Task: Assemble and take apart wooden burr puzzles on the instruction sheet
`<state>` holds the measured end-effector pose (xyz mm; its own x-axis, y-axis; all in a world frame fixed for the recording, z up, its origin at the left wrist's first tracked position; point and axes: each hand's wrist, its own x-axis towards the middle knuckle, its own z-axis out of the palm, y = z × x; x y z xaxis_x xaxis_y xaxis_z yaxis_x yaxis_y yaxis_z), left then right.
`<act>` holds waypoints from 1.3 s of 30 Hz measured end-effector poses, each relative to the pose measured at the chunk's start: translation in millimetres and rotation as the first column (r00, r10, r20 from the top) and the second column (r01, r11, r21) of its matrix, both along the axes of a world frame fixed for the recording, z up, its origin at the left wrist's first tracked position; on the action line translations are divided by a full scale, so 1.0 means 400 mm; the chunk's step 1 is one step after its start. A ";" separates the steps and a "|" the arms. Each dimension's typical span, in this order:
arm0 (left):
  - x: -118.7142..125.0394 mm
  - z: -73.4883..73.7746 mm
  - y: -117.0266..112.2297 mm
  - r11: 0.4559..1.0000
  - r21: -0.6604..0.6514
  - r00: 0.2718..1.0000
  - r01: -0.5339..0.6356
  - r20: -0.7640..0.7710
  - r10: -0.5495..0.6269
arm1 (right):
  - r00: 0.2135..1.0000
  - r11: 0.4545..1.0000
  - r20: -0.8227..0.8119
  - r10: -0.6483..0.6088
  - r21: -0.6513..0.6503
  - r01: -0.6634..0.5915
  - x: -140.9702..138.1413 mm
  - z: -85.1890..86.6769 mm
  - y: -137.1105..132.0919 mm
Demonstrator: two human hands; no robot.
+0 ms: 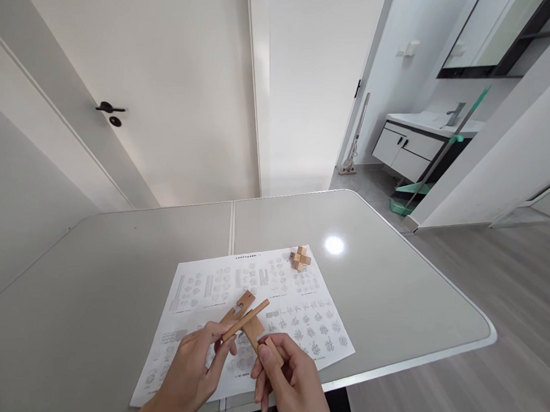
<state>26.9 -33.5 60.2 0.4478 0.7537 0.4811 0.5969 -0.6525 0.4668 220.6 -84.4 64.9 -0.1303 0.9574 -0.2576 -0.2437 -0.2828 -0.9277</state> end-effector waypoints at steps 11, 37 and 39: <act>0.017 0.010 -0.043 0.995 0.098 1.000 -0.029 0.010 0.028 | 0.998 0.997 -0.035 -0.047 0.053 0.049 -0.045 0.012 0.001; 0.014 0.014 -0.041 0.999 0.027 0.998 -0.020 -0.056 0.021 | 0.997 0.997 -0.040 -0.066 0.030 0.067 -0.044 0.003 -0.006; 0.006 0.012 -0.033 1.000 -0.001 0.997 0.012 -0.074 -0.012 | 0.995 0.996 -0.045 -0.084 0.033 0.085 -0.048 0.002 -0.005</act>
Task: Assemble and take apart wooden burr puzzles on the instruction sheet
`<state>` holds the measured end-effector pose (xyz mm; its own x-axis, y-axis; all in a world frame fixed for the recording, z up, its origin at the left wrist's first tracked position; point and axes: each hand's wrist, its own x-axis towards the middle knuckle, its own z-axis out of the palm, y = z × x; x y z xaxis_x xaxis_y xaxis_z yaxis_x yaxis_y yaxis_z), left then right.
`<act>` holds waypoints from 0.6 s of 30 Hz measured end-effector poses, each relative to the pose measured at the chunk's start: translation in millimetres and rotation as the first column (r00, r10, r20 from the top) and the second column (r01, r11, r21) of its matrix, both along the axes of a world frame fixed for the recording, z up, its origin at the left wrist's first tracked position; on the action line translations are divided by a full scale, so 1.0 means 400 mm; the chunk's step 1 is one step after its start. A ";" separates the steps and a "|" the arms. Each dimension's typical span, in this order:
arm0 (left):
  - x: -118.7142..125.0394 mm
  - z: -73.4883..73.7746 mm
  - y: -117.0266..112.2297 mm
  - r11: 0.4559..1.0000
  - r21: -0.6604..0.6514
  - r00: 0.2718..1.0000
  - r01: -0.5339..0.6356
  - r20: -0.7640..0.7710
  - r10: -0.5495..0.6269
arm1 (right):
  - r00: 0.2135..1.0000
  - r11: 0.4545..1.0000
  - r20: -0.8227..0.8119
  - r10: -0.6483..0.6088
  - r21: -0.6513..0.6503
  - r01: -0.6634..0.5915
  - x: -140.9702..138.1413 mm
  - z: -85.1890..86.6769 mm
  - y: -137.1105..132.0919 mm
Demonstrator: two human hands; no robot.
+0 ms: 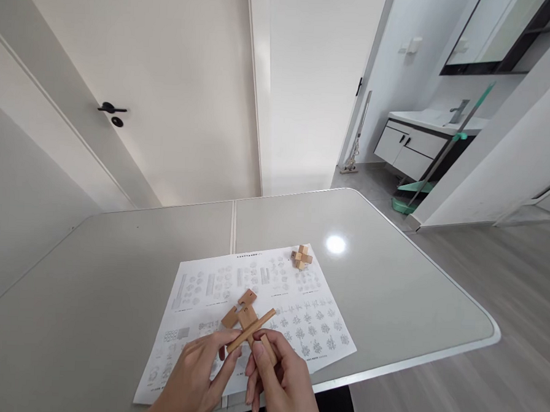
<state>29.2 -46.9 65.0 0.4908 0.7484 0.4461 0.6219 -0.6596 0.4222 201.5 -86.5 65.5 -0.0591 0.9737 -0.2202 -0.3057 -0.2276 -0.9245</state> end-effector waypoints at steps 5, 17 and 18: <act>-0.011 -0.004 0.011 0.998 -0.017 0.998 0.059 -0.010 -0.059 | 0.999 1.000 -0.036 0.011 0.028 -0.010 -0.004 -0.005 0.002; 0.012 0.014 -0.005 0.884 -0.467 0.936 0.013 0.316 0.153 | 0.998 0.999 0.052 0.028 0.028 -0.030 -0.014 -0.013 0.005; 0.021 0.021 -0.003 0.837 -0.546 0.900 0.048 0.386 0.201 | 0.997 0.999 0.069 0.033 0.040 -0.035 -0.018 -0.014 0.006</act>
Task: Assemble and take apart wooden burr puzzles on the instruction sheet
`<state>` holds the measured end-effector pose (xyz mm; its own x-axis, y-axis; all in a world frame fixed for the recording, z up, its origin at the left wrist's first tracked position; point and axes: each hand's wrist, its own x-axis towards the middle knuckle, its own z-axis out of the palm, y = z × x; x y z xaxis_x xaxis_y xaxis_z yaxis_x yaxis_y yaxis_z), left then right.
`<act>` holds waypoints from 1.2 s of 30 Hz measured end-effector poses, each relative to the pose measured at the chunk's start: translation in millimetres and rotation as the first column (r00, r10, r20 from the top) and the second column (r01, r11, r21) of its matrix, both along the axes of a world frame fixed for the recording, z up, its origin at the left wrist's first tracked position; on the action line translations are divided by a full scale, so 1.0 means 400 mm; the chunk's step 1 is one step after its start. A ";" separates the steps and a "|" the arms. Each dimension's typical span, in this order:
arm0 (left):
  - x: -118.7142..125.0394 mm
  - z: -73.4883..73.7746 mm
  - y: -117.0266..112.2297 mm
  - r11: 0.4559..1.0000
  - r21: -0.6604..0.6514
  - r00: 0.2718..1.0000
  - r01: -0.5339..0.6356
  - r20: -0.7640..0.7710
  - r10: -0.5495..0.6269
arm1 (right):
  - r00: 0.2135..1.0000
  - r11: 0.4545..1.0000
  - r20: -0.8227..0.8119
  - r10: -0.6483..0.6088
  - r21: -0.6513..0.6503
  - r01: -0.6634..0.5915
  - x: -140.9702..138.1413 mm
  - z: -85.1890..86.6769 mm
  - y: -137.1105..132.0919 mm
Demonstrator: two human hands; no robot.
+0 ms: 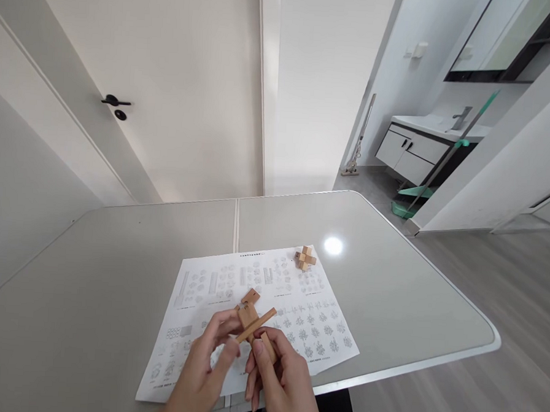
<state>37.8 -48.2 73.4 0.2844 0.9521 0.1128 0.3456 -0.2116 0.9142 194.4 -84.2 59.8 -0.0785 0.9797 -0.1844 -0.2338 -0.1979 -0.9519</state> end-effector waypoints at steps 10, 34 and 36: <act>-0.031 0.001 0.018 0.864 -0.500 0.854 -0.059 0.422 0.302 | 0.838 0.967 0.533 0.119 0.128 -0.219 0.009 0.010 0.018; -0.094 -0.045 -0.022 0.734 -0.658 0.681 -0.167 0.462 0.569 | 0.351 0.691 0.910 -0.222 0.401 -0.602 0.041 -0.107 0.208; -0.088 -0.037 -0.018 0.735 -0.665 0.678 -0.137 0.478 0.558 | 0.385 0.724 0.887 -0.254 0.439 -0.532 0.053 -0.099 0.191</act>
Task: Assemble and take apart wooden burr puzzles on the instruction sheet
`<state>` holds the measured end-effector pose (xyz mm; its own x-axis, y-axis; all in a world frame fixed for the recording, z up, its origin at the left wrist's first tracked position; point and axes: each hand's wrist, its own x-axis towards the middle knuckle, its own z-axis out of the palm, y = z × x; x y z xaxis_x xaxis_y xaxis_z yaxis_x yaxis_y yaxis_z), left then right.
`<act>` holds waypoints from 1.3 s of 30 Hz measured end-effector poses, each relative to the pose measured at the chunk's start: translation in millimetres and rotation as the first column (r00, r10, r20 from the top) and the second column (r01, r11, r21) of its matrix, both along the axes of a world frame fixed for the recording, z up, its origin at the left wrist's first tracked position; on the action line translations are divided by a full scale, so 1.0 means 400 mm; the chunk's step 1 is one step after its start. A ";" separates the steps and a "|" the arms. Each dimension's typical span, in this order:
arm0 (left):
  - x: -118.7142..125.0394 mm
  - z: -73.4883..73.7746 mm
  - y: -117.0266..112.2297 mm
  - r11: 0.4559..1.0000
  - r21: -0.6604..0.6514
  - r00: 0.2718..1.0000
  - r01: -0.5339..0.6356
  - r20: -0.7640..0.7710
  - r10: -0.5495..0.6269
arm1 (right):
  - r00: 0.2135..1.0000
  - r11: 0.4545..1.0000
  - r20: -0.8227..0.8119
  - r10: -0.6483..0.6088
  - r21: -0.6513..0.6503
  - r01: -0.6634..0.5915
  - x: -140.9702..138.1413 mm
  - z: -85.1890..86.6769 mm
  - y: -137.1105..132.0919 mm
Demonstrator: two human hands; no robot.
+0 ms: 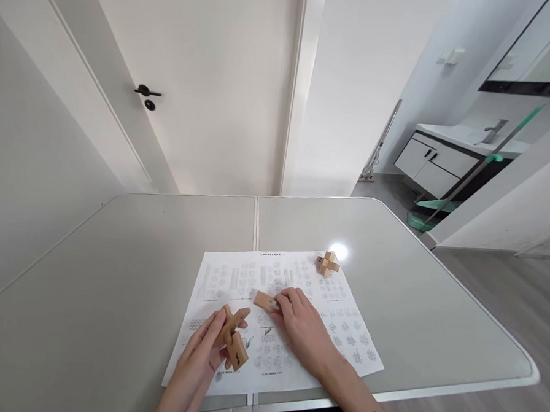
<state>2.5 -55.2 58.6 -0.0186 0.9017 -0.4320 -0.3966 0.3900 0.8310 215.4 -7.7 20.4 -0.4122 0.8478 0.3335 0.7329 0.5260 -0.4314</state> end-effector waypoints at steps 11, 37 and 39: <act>0.098 0.051 0.023 0.972 -0.083 0.972 0.218 0.106 -0.209 | 0.950 0.980 -0.313 -0.003 -0.192 -0.061 0.078 0.174 -0.125; 0.175 0.087 0.015 0.884 -0.060 0.871 0.464 0.211 -0.443 | 0.744 0.927 -0.633 -0.213 -0.372 -0.051 0.119 0.144 -0.179; 0.165 0.083 0.015 0.886 -0.054 0.864 0.460 0.256 -0.433 | 0.701 0.920 -0.676 -0.225 -0.384 -0.076 0.110 0.143 -0.181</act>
